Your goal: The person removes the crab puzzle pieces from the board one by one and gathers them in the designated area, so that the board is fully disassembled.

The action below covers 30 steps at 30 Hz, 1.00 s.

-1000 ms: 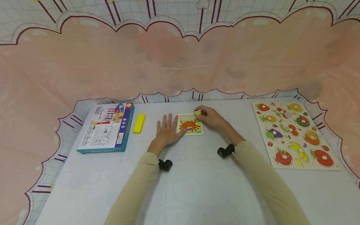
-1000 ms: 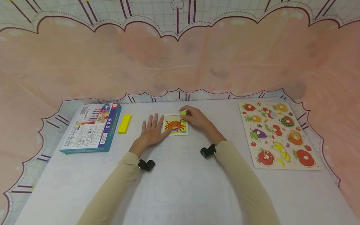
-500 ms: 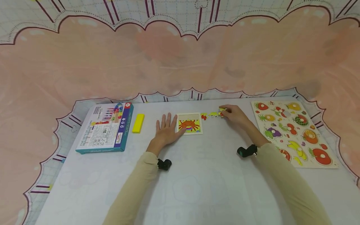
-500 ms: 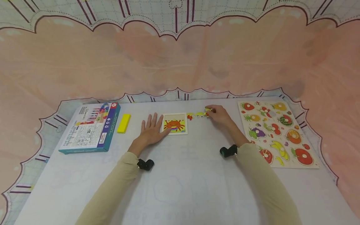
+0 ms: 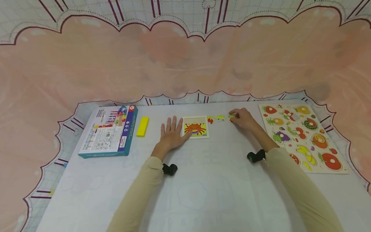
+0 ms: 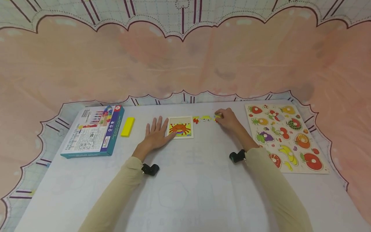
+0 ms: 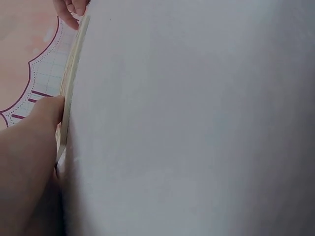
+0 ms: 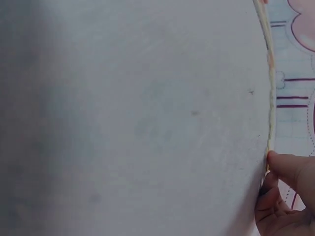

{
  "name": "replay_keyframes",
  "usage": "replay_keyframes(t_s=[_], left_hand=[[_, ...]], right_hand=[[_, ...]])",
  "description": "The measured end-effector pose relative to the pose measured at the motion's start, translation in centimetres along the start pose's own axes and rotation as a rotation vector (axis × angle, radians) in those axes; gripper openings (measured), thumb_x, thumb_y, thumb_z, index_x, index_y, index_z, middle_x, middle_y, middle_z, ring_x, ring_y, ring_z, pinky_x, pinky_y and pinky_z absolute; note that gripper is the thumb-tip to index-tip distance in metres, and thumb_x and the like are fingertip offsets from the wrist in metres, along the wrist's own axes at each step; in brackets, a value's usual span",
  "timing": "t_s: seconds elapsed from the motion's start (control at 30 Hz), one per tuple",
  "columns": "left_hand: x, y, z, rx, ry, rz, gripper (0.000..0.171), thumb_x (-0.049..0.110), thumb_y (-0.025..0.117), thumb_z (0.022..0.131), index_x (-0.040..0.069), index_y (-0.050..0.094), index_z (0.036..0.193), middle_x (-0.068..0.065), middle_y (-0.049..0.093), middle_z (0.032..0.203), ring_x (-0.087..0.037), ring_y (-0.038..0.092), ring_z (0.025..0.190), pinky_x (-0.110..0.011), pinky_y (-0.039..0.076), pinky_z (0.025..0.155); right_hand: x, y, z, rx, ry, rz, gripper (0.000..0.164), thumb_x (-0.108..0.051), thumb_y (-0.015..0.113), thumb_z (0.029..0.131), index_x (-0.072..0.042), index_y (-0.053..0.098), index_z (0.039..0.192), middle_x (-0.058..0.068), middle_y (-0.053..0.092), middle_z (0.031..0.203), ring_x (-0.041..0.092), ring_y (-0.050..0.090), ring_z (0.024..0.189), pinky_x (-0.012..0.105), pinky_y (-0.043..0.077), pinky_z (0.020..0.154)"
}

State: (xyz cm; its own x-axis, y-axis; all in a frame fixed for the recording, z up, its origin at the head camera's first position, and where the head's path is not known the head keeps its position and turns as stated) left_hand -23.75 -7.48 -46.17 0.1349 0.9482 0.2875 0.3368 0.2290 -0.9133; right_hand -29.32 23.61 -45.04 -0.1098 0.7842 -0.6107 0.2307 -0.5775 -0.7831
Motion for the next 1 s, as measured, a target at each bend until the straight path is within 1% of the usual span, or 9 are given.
replay_keyframes(t_s=[0.07, 0.17, 0.27, 0.4, 0.47, 0.6, 0.8, 0.9, 1.0], left_hand=[[0.0, 0.1, 0.0, 0.004, 0.0, -0.003, 0.083, 0.067, 0.031, 0.095, 0.022, -0.001, 0.158, -0.008, -0.013, 0.165, -0.031, -0.016, 0.152, -0.056, -0.01, 0.12], [-0.1, 0.2, 0.0, 0.01, 0.002, -0.006, 0.083, 0.067, 0.03, 0.095, 0.022, 0.0, 0.158, -0.008, -0.013, 0.165, -0.031, -0.016, 0.152, -0.056, -0.01, 0.12], [-0.1, 0.2, 0.0, 0.009, 0.008, -0.014, 0.083, 0.067, 0.031, 0.095, 0.022, 0.0, 0.158, -0.008, -0.013, 0.165, -0.031, -0.016, 0.151, -0.056, -0.01, 0.12], [-0.1, 0.2, 0.0, 0.01, 0.01, -0.013, 0.084, 0.067, 0.032, 0.095, 0.022, 0.0, 0.158, -0.009, -0.013, 0.165, -0.031, -0.016, 0.152, -0.056, -0.01, 0.12], [-0.1, 0.1, 0.0, 0.013, 0.008, -0.007, 0.083, 0.067, 0.032, 0.095, 0.022, 0.0, 0.157, -0.008, -0.012, 0.165, -0.031, -0.016, 0.152, -0.056, -0.009, 0.12], [-0.1, 0.0, -0.1, 0.029, 0.017, -0.011, 0.082, 0.066, 0.033, 0.095, 0.023, 0.001, 0.158, -0.009, -0.011, 0.165, -0.032, -0.015, 0.152, -0.057, -0.009, 0.12], [0.0, -0.1, -0.1, 0.041, 0.019, 0.0, 0.08, 0.065, 0.033, 0.095, 0.024, 0.004, 0.158, -0.011, -0.009, 0.165, -0.034, -0.013, 0.152, -0.058, -0.007, 0.12], [0.0, -0.1, -0.1, 0.034, 0.015, 0.008, 0.08, 0.065, 0.034, 0.096, 0.024, 0.004, 0.158, -0.011, -0.009, 0.165, -0.034, -0.013, 0.152, -0.058, -0.007, 0.12], [0.0, -0.2, -0.2, 0.024, 0.016, 0.013, 0.081, 0.065, 0.035, 0.095, 0.024, 0.004, 0.158, -0.012, -0.009, 0.165, -0.035, -0.012, 0.152, -0.059, -0.006, 0.12]], right_hand=[[-0.2, 0.0, -0.1, 0.003, 0.0, -0.005, 0.033, -0.013, 0.056, 0.097, 0.003, 0.058, 0.126, 0.021, 0.05, 0.102, 0.029, 0.043, 0.093, 0.035, 0.038, 0.076], [-0.4, -0.1, -0.3, 0.0, -0.005, -0.007, 0.033, -0.013, 0.054, 0.097, 0.004, 0.058, 0.125, 0.023, 0.053, 0.106, 0.032, 0.047, 0.095, 0.038, 0.041, 0.079], [-0.4, -0.2, -0.4, 0.032, 0.008, 0.021, 0.032, -0.015, 0.051, 0.099, 0.003, 0.059, 0.124, 0.022, 0.057, 0.109, 0.032, 0.051, 0.098, 0.039, 0.043, 0.082], [-1.1, -0.3, -0.3, 0.11, 0.008, 0.084, 0.032, -0.019, 0.049, 0.101, 0.001, 0.06, 0.122, 0.02, 0.062, 0.107, 0.029, 0.056, 0.095, 0.032, 0.045, 0.075], [-2.1, 0.1, -0.1, 0.11, -0.003, 0.118, 0.032, -0.02, 0.05, 0.101, 0.0, 0.061, 0.122, 0.019, 0.063, 0.106, 0.028, 0.057, 0.092, 0.028, 0.045, 0.071], [-4.9, 2.1, 0.3, 0.029, -0.025, 0.166, 0.03, -0.022, 0.053, 0.1, -0.004, 0.062, 0.122, 0.015, 0.064, 0.104, 0.024, 0.056, 0.09, 0.022, 0.045, 0.071], [-9.2, 5.8, 1.2, -0.1, -0.09, 0.163, 0.03, -0.025, 0.058, 0.097, -0.009, 0.066, 0.121, 0.01, 0.062, 0.106, 0.023, 0.053, 0.095, 0.027, 0.046, 0.08], [-10.4, 7.2, 1.8, -0.145, -0.117, 0.147, 0.031, -0.026, 0.06, 0.096, -0.01, 0.066, 0.121, 0.01, 0.061, 0.108, 0.023, 0.054, 0.098, 0.029, 0.047, 0.086], [-11.0, 8.1, 2.2, -0.158, -0.13, 0.138, 0.031, -0.025, 0.061, 0.096, -0.009, 0.067, 0.121, 0.01, 0.062, 0.109, 0.023, 0.055, 0.099, 0.031, 0.047, 0.089]])
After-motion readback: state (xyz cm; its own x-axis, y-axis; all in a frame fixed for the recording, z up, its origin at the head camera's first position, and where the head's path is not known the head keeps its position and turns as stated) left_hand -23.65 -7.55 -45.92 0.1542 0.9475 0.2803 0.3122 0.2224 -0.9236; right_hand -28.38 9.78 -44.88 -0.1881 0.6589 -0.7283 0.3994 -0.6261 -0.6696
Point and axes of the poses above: each hand's wrist, its own z-axis towards the middle knuckle, its own y-axis out of the palm, x = y × z, the point moved 3 cm from there along z, towards the middle knuckle
